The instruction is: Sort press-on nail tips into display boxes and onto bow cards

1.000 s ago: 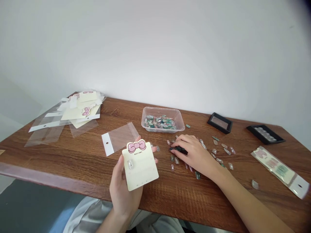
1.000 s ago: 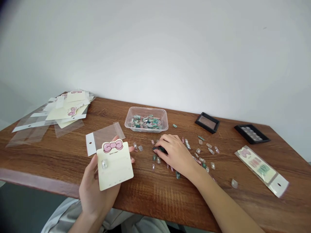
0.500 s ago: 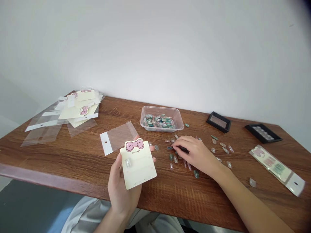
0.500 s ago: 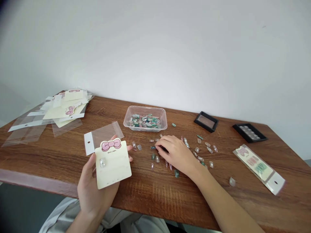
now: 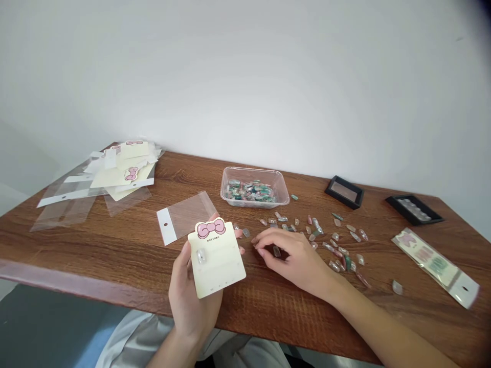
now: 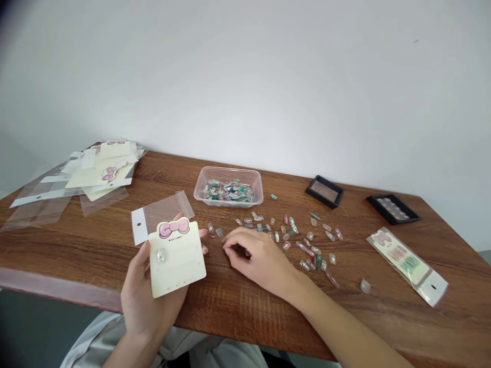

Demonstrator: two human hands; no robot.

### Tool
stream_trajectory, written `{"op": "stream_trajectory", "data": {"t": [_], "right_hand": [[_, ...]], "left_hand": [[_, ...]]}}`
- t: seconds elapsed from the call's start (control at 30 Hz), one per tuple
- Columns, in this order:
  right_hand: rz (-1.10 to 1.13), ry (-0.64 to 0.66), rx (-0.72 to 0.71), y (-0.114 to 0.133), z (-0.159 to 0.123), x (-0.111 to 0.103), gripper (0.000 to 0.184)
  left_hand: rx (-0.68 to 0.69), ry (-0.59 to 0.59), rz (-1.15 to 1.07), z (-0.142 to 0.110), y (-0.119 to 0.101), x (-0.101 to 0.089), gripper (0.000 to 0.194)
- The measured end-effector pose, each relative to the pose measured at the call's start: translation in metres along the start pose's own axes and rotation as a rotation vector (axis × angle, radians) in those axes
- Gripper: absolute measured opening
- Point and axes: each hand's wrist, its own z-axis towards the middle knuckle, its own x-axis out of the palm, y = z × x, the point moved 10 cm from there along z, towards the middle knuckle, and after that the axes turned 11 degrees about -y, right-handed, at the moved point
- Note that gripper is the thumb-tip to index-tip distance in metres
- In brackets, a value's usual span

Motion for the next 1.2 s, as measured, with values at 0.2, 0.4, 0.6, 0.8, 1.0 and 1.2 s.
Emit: {"op": "stream_trajectory", "data": {"t": [0.2,0.4,0.6,0.8,1.0,1.2], "right_hand": [[-0.143,0.046,-0.068,0.005,-0.001,0.009,0.014],[-0.230,0.061,-0.049,-0.002,-0.001,0.006,0.017],[-0.281,0.177,-0.059,-0.002,-0.003,0.006,0.015],[-0.288,0.182,-0.084,-0.004,-0.004,0.008,0.007],[-0.289,0.170,-0.119,-0.003,-0.003,0.010,0.005],[-0.286,0.186,-0.099,-0.004,-0.002,0.004,0.016]], "left_hand": [[0.028,0.017,-0.004,0.002,-0.002,0.001,0.054],[0.019,0.011,-0.016,0.002,-0.001,0.001,0.054],[0.002,0.035,-0.031,-0.001,-0.001,0.002,0.053],[0.011,0.033,-0.025,0.001,-0.001,0.004,0.054],[-0.006,0.028,-0.037,0.001,-0.001,0.003,0.054],[-0.018,0.034,-0.031,0.001,0.000,0.001,0.055]]}}
